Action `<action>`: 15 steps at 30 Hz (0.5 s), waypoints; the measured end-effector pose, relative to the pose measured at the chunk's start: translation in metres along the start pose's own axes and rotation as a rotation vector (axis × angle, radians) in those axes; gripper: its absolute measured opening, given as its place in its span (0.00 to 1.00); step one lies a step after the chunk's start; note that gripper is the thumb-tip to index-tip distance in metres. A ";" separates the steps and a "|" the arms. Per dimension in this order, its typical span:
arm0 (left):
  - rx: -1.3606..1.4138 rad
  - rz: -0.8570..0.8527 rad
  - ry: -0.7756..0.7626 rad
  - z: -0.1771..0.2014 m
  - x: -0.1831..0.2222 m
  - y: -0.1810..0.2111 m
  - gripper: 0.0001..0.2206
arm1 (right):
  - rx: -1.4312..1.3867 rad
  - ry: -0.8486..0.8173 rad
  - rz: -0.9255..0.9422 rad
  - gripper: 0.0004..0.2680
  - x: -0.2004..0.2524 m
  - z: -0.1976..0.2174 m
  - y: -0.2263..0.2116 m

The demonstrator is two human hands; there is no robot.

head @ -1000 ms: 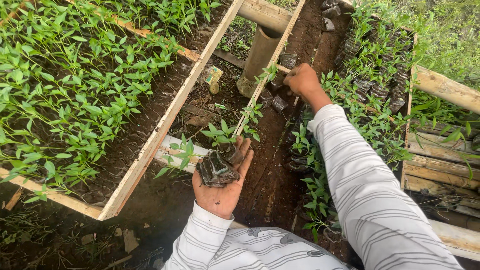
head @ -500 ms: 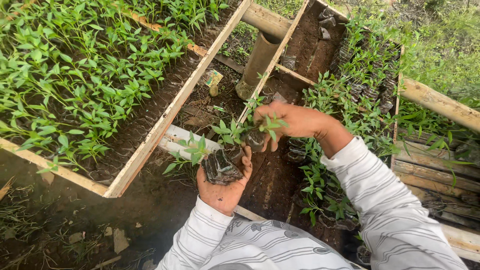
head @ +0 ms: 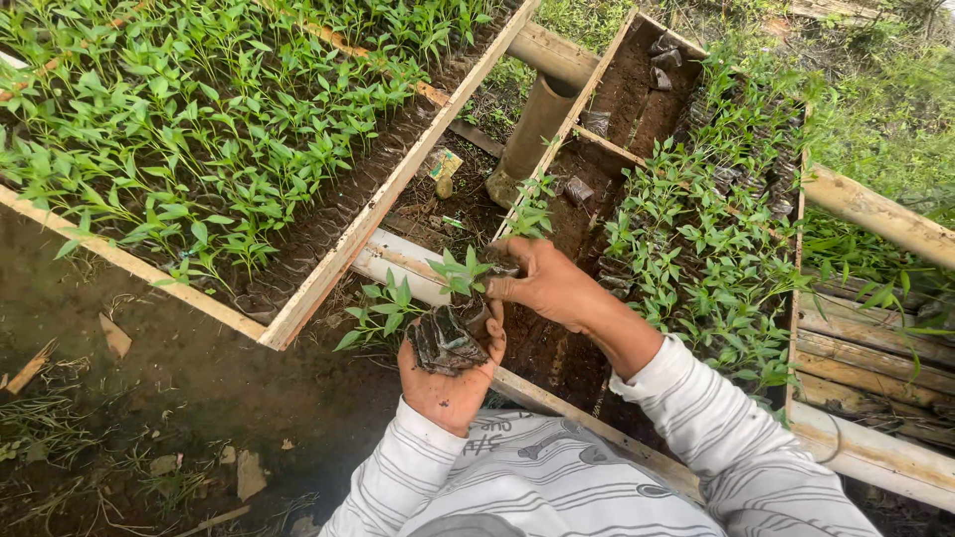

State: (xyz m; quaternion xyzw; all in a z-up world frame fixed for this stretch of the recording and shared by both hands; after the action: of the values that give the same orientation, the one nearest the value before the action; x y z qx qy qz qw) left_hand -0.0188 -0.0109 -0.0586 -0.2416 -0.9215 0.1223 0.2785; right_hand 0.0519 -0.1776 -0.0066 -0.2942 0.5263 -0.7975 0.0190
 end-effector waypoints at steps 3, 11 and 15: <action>0.060 -0.003 -0.006 0.001 0.013 0.001 0.32 | -0.095 0.048 0.123 0.23 -0.003 -0.014 0.013; 0.138 -0.103 -0.022 0.009 0.042 0.011 0.29 | 0.039 0.163 0.176 0.19 0.021 -0.034 -0.024; 0.324 -0.114 -0.057 0.018 0.053 0.014 0.36 | 0.150 0.235 0.149 0.20 0.033 -0.045 -0.037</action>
State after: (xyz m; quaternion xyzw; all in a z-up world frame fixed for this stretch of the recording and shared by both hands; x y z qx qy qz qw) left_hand -0.0629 0.0269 -0.0543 -0.1373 -0.9094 0.2600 0.2941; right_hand 0.0133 -0.1352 0.0279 -0.1570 0.4844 -0.8598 0.0382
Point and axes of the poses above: each hand's wrist, its own x-axis away from the middle knuckle, its own z-axis out of the back of the hand, y = z × x, the point moved 1 cm from there along -x, towards the middle knuckle, and after that the axes turned 4 degrees about -y, right-handed, at the moved point
